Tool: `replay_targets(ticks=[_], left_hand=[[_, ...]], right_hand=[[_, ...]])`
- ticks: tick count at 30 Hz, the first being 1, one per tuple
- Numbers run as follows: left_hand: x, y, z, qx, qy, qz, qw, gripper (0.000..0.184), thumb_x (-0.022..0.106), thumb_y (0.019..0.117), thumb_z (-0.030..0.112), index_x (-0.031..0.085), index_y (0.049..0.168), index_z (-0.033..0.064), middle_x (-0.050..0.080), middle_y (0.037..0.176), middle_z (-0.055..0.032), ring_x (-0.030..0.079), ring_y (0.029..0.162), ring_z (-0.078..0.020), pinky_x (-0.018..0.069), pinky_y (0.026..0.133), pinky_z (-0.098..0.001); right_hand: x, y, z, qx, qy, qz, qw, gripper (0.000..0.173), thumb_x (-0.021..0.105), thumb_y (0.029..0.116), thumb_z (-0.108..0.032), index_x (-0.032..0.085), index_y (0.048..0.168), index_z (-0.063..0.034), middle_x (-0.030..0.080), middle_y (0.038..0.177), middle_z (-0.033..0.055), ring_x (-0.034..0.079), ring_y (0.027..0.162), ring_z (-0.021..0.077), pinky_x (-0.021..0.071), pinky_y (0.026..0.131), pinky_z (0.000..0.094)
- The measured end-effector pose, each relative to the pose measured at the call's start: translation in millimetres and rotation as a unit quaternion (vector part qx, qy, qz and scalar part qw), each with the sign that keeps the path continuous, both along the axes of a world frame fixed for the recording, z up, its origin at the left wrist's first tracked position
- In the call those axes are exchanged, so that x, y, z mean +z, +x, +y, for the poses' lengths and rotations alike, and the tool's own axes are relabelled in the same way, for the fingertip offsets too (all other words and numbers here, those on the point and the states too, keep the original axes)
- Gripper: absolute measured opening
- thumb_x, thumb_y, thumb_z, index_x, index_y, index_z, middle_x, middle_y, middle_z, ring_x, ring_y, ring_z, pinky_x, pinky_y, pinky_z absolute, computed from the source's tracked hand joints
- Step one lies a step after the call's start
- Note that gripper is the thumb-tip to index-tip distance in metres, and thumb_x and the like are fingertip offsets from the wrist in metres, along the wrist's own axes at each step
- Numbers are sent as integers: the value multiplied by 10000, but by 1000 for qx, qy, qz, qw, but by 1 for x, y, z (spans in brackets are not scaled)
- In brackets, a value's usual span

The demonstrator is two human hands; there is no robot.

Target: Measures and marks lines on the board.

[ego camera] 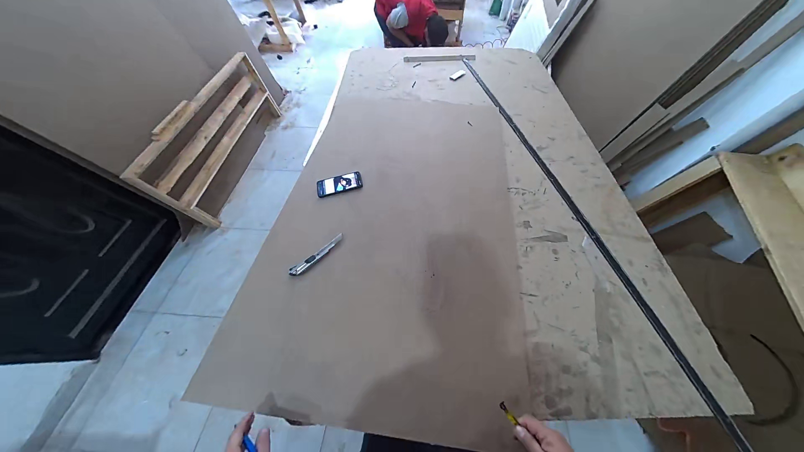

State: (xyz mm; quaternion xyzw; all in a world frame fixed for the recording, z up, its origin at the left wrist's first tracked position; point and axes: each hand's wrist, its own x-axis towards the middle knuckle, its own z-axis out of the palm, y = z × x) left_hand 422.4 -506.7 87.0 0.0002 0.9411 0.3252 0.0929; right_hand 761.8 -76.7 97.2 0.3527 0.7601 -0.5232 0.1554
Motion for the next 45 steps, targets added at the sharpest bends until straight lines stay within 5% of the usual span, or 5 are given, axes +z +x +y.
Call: replay_targets(ticks=[6,16,25,35,45], left_hand=[[-5,-62,52,-78,-79,7,994,511,606,1012,212,523,1499,84,606,1399,-248,613,1246,-459,468,1033,-671],[-44,-235,172,-171,-86,95,977,511,600,1024,187,500,1513,80,422,1601,-197,365,1502,-396,300,1207,-624],[-50,-295,223,-120,-101,193,969,400,579,1017,135,607,1410,67,619,1373,-234,545,1326,-447,397,1128,-624],[-78,-396,448,-301,287,99,904,370,642,962,126,647,1330,82,741,1169,-37,717,1017,-141,617,869,-344],[-91,-442,489,-315,249,105,910,312,673,936,37,708,1222,155,751,1011,42,704,891,-74,596,769,-226]], right_hand=[[10,-23,-5,-28,26,-4,999,346,489,1080,-341,717,1116,-83,669,768,74,649,680,199,553,692,454],[9,-118,11,-44,96,1,994,315,463,1077,-241,733,1181,-117,718,991,47,674,830,149,576,799,384],[-16,-328,160,171,178,58,967,283,513,1075,-322,701,1207,-157,746,1024,3,718,927,143,596,873,385],[-56,-639,251,306,327,210,869,131,674,981,-273,783,1002,-204,702,1041,16,664,1008,193,557,871,448],[-58,-711,275,351,336,185,854,91,687,985,-328,761,974,-277,713,899,-104,668,840,58,559,733,351]])
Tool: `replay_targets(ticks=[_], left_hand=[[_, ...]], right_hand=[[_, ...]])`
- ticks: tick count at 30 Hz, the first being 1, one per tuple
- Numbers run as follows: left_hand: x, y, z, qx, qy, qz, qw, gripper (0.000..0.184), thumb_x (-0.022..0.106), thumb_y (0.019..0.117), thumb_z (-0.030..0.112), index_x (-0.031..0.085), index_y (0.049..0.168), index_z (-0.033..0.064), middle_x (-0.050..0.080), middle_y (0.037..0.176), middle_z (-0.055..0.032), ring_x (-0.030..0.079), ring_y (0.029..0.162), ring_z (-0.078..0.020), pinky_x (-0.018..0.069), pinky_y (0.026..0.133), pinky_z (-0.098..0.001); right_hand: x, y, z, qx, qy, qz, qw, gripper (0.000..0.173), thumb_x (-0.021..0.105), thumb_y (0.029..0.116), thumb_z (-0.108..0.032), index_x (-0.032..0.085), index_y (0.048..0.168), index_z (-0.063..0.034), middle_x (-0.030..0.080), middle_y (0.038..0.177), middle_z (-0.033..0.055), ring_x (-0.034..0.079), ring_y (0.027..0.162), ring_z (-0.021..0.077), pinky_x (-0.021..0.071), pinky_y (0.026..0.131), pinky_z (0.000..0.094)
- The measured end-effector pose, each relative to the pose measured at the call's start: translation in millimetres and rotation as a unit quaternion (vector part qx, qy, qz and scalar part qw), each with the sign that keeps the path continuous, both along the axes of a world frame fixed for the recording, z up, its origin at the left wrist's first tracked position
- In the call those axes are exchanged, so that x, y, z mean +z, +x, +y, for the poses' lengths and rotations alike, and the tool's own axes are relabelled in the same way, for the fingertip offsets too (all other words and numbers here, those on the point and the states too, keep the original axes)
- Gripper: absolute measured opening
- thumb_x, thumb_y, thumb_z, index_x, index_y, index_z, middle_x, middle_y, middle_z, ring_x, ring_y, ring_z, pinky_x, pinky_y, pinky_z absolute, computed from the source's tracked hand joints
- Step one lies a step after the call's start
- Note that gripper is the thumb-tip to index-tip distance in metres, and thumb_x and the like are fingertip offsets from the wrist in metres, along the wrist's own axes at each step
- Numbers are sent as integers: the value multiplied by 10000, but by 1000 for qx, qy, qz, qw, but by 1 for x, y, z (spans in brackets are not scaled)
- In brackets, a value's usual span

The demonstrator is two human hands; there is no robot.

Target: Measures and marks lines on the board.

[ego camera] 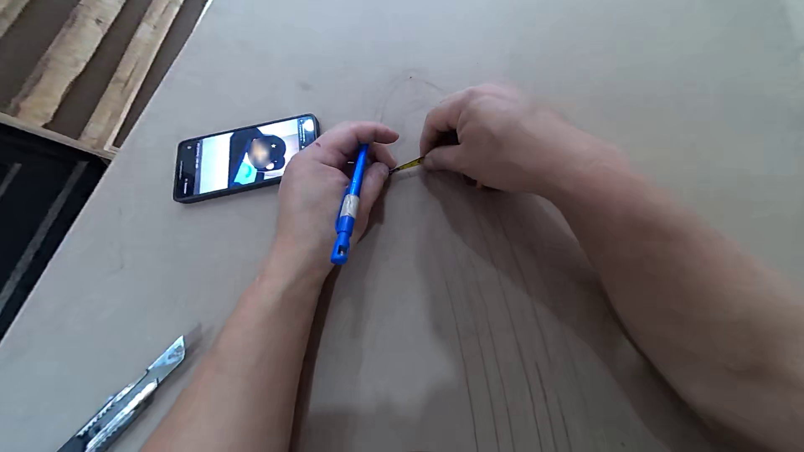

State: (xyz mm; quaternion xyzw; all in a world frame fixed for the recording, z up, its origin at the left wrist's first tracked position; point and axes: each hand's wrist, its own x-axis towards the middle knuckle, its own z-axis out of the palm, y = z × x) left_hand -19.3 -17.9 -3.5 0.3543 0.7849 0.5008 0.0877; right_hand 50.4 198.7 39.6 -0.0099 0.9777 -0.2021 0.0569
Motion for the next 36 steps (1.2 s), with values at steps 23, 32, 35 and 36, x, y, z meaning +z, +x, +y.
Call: replay_targets(ticks=[23,32,35,36], left_hand=[[-1,1,4,8,-12,34,999,311,723,919,60,695,1222,126,759,1026,29,717,914,-73,601,804,-211],[0,1,4,11,8,9,1000,288,687,949,59,687,1233,105,762,1037,5,730,923,-106,621,813,-250],[-1,1,1,36,92,-54,994,283,557,1050,80,627,1317,21,759,1008,-71,753,860,-197,658,760,-334],[0,2,0,59,107,-68,990,284,551,1069,120,636,1322,22,757,973,-64,741,800,-185,644,694,-314]], right_hand=[[2,-1,14,18,0,0,1000,97,687,987,-331,753,933,-285,685,785,-126,635,714,3,522,622,272],[8,1,7,25,49,-10,998,134,641,1015,-320,747,942,-283,665,786,-105,624,731,53,506,646,332],[7,2,7,13,33,-10,999,120,661,1001,-314,757,935,-284,677,784,-104,632,719,49,517,633,329],[7,2,7,12,31,-8,999,122,661,1001,-316,759,933,-284,676,778,-104,630,710,45,519,625,325]])
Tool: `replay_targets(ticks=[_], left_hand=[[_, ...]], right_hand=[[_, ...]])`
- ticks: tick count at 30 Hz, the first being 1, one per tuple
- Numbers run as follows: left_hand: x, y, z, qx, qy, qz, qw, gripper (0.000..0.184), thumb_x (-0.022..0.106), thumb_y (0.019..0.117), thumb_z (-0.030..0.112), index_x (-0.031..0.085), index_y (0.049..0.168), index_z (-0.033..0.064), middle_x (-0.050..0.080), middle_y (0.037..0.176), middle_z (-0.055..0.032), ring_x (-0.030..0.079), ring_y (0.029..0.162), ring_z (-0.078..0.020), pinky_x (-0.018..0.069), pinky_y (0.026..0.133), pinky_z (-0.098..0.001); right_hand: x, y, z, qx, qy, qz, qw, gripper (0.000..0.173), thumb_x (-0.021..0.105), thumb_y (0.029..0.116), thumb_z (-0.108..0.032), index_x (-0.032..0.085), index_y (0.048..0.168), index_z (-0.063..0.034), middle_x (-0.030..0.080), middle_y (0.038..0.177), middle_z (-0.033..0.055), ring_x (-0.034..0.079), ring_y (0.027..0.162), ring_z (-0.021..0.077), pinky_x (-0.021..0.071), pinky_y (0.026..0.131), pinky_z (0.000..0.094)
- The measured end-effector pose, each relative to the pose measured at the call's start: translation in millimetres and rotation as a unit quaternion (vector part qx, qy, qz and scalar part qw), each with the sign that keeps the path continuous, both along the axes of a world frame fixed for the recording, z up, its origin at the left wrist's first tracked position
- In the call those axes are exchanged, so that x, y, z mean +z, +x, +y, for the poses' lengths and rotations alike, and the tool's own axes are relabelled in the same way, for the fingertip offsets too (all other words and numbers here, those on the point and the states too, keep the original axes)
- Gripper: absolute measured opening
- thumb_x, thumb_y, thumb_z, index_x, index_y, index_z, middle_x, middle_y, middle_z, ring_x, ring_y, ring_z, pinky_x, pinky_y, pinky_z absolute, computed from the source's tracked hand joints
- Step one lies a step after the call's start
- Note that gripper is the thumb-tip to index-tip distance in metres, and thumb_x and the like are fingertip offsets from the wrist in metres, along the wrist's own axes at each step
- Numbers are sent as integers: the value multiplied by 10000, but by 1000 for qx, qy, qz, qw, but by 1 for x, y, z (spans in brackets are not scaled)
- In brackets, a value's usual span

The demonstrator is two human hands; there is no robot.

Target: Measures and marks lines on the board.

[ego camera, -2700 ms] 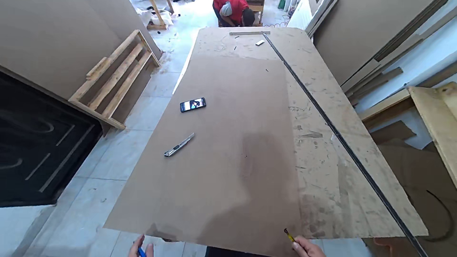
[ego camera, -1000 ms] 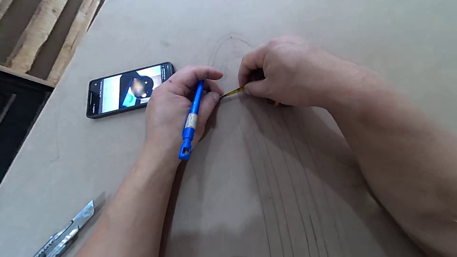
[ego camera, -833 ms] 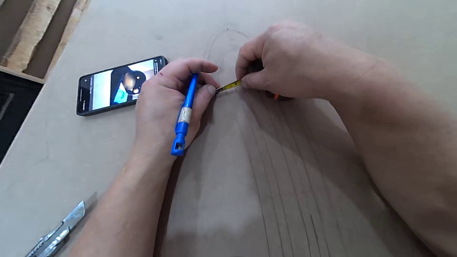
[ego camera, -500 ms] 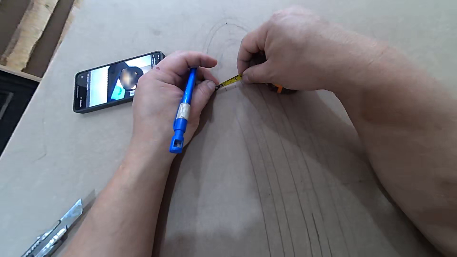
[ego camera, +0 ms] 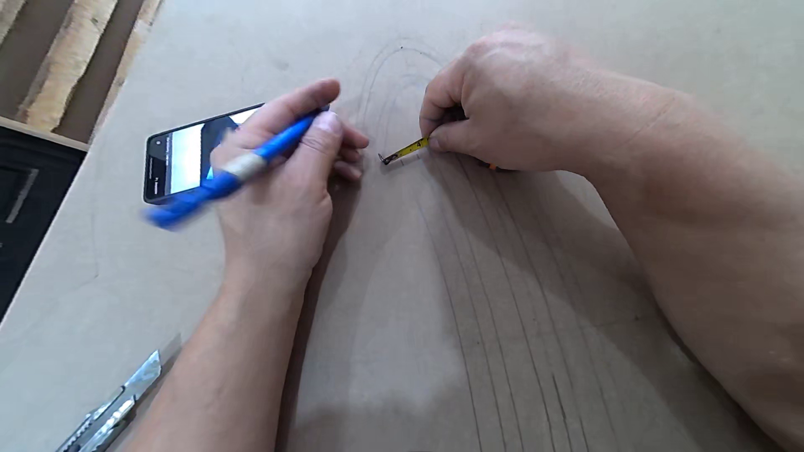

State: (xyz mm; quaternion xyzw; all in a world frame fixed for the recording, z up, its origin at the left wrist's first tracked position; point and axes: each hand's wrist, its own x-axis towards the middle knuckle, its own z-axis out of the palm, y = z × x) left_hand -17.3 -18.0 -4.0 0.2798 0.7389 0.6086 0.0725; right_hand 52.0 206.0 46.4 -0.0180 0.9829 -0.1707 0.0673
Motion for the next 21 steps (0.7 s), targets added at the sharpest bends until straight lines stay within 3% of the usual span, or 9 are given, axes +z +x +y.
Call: replay_targets(ticks=[2,4,10,17,21], left_hand=[[3,1,-2,38,-16,-8,999,264,585,1067,226,723,1216,56,740,870,-12,680,671,-121,574,566,-248],[7,0,-5,40,-50,-18,998,225,629,1043,244,767,1109,79,727,827,1,639,623,-102,531,524,-229],[11,9,-1,77,-92,-17,993,60,718,920,115,720,975,91,732,748,-13,704,593,-129,601,486,-268],[9,11,5,72,-122,-10,990,26,744,898,139,738,913,118,705,688,1,656,516,-111,545,412,-249],[9,9,5,87,-96,-32,991,19,731,906,112,731,917,97,701,684,-12,660,523,-118,560,432,-254]], right_hand=[[-1,-1,0,-2,-3,4,1000,127,659,1002,-315,758,930,-284,670,776,-106,624,725,47,502,640,328],[-2,-1,0,-2,-4,6,1000,125,656,999,-305,765,941,-285,681,799,-104,630,762,48,497,673,337],[-3,0,1,-4,-5,17,1000,121,662,993,-312,772,943,-302,688,800,-114,635,754,39,508,667,339],[-3,0,0,-6,0,13,1000,134,650,1004,-316,769,946,-296,687,799,-117,634,752,36,500,658,330],[-3,0,5,-15,-20,5,1000,115,665,1000,-309,771,957,-295,695,801,-118,640,734,23,522,645,314]])
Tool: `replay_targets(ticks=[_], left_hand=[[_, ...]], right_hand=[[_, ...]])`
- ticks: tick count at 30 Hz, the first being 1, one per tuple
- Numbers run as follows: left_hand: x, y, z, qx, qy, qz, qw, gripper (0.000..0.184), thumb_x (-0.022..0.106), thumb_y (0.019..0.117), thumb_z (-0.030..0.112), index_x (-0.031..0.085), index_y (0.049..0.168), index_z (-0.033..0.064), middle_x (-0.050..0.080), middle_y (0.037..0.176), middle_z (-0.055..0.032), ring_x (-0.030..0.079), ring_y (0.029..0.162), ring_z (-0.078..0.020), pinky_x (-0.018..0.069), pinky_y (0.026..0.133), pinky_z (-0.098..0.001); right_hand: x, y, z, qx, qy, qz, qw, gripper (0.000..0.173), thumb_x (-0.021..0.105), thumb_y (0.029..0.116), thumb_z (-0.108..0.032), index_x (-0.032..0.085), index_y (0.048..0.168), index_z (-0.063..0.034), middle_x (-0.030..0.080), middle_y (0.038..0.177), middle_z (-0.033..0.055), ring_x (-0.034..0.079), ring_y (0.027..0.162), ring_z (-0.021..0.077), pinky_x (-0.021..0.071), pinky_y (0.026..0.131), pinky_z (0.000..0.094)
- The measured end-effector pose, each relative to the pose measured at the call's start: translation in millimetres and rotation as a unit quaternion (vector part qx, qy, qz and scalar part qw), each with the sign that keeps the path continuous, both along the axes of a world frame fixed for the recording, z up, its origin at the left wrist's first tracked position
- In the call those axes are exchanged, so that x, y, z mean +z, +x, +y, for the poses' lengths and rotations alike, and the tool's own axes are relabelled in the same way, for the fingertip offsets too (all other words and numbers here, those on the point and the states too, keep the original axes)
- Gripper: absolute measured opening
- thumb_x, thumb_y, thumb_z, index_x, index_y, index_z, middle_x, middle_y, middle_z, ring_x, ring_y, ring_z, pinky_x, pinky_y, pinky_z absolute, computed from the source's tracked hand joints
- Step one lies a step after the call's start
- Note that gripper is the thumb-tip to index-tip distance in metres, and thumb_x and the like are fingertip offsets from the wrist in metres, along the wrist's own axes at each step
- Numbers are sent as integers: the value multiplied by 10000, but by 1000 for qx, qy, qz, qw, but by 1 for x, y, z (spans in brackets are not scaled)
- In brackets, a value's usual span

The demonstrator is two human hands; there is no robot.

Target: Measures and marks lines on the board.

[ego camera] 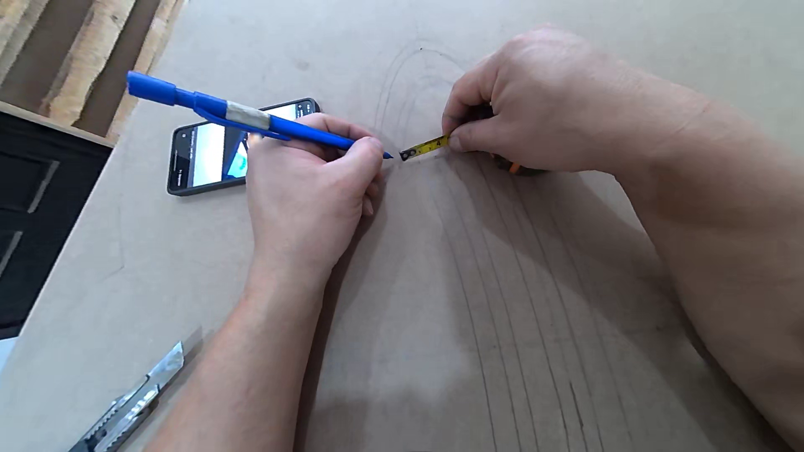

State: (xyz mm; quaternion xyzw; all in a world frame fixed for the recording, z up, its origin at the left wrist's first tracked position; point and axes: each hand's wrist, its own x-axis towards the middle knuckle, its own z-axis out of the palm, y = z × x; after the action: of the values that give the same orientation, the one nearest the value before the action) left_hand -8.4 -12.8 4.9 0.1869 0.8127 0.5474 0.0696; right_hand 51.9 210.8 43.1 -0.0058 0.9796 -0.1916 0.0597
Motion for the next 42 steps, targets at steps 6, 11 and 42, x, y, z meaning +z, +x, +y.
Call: replay_targets(ticks=[6,11,42], left_hand=[[1,1,1,-3,-6,-12,1000,11,732,902,103,732,908,94,695,671,-15,646,502,-117,540,410,-247],[0,0,1,-19,-14,0,1000,19,743,895,121,741,904,104,702,677,-15,654,512,-122,547,417,-255],[2,2,5,-27,-92,26,995,54,803,886,174,768,926,164,721,708,36,660,529,-82,556,440,-236]], right_hand=[[0,1,1,-7,-3,3,1000,102,677,991,-320,767,944,-313,697,799,-134,640,736,5,514,638,297],[-1,0,-2,-9,9,8,1000,102,684,983,-337,773,936,-321,700,811,-132,642,766,23,515,679,337],[-1,-1,-5,-9,3,3,1000,149,675,998,-339,750,882,-281,667,737,-106,617,628,34,523,556,302]])
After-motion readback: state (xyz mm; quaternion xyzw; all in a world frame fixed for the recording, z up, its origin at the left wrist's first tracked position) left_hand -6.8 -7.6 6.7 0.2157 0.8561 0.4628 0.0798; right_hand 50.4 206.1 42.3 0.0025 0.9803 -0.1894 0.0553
